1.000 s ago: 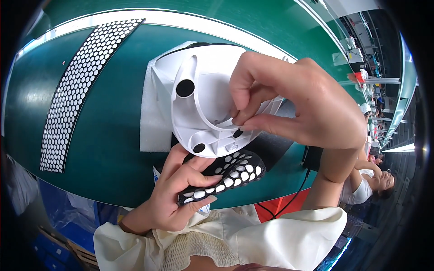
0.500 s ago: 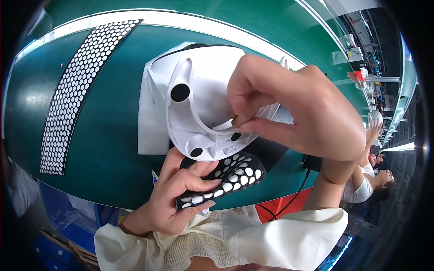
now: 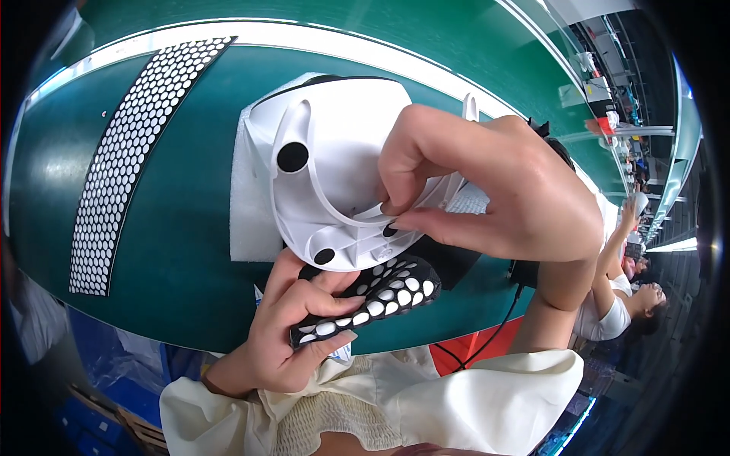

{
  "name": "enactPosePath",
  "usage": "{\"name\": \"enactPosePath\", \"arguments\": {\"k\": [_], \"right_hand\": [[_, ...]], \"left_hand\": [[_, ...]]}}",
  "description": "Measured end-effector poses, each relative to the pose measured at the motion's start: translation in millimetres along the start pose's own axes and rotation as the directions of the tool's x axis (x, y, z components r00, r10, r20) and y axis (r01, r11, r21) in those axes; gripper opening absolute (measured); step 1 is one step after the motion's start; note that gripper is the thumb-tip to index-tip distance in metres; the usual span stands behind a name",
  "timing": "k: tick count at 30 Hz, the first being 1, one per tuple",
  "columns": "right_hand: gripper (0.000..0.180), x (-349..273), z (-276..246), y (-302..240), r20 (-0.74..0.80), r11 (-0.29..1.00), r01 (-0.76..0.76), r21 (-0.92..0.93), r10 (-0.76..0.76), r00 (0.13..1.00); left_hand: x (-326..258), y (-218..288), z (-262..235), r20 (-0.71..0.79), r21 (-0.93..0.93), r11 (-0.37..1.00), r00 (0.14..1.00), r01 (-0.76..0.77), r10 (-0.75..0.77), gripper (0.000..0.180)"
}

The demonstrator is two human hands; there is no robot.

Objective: Assembling small black rubber pads onto the base of white plastic camera mounts on an assembly line.

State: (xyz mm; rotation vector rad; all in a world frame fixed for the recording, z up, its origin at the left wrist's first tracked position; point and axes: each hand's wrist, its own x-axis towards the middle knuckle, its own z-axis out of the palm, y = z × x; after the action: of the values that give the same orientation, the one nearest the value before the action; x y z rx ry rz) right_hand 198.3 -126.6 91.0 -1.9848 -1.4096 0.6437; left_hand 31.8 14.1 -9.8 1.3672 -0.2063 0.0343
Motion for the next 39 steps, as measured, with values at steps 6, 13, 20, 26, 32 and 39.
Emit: {"name": "enactPosePath", "arguments": {"k": [6, 13, 20, 26, 32, 39], "right_hand": [[0.022, -2.5, 4.2, -2.4, -0.020, 0.997, -0.074, -0.039, 0.073, 0.997], [0.026, -6.0, -1.1, 1.7, 0.050, 0.998, -0.055, 0.041, 0.053, 0.997], [0.030, -1.3, 5.7, -6.6, 0.023, 0.991, -0.106, -0.080, 0.108, 0.994], [0.026, -2.5, -10.4, 4.2, 0.118, 0.998, -0.047, 0.036, 0.042, 0.992], [0.016, -10.0, -1.1, -2.0, -0.167, 0.962, -0.037, 0.270, 0.084, 0.982], [0.017, 5.9, 23.4, -12.1, -0.148, 0.996, -0.040, 0.076, 0.051, 0.988]], "left_hand": [[0.6, -0.5, -1.1, 0.031, 0.073, 0.997, 0.999, -0.013, 0.011, 0.021], [0.5, -1.2, 0.0, 0.007, 0.031, 0.999, 1.000, -0.008, 0.008, 0.021], [-2.8, -5.1, 6.6, -0.015, 0.059, 0.998, 1.000, -0.011, 0.012, 0.022], [-7.2, -7.3, 9.0, -0.114, -0.071, 0.997, 0.993, -0.016, 0.008, 0.025], [-10.0, -10.8, 4.7, -0.049, -0.172, 0.982, 0.997, -0.075, 0.067, 0.026], [-9.8, -6.4, 1.6, -0.004, -0.086, 0.994, 0.998, -0.063, 0.062, 0.026]]}}
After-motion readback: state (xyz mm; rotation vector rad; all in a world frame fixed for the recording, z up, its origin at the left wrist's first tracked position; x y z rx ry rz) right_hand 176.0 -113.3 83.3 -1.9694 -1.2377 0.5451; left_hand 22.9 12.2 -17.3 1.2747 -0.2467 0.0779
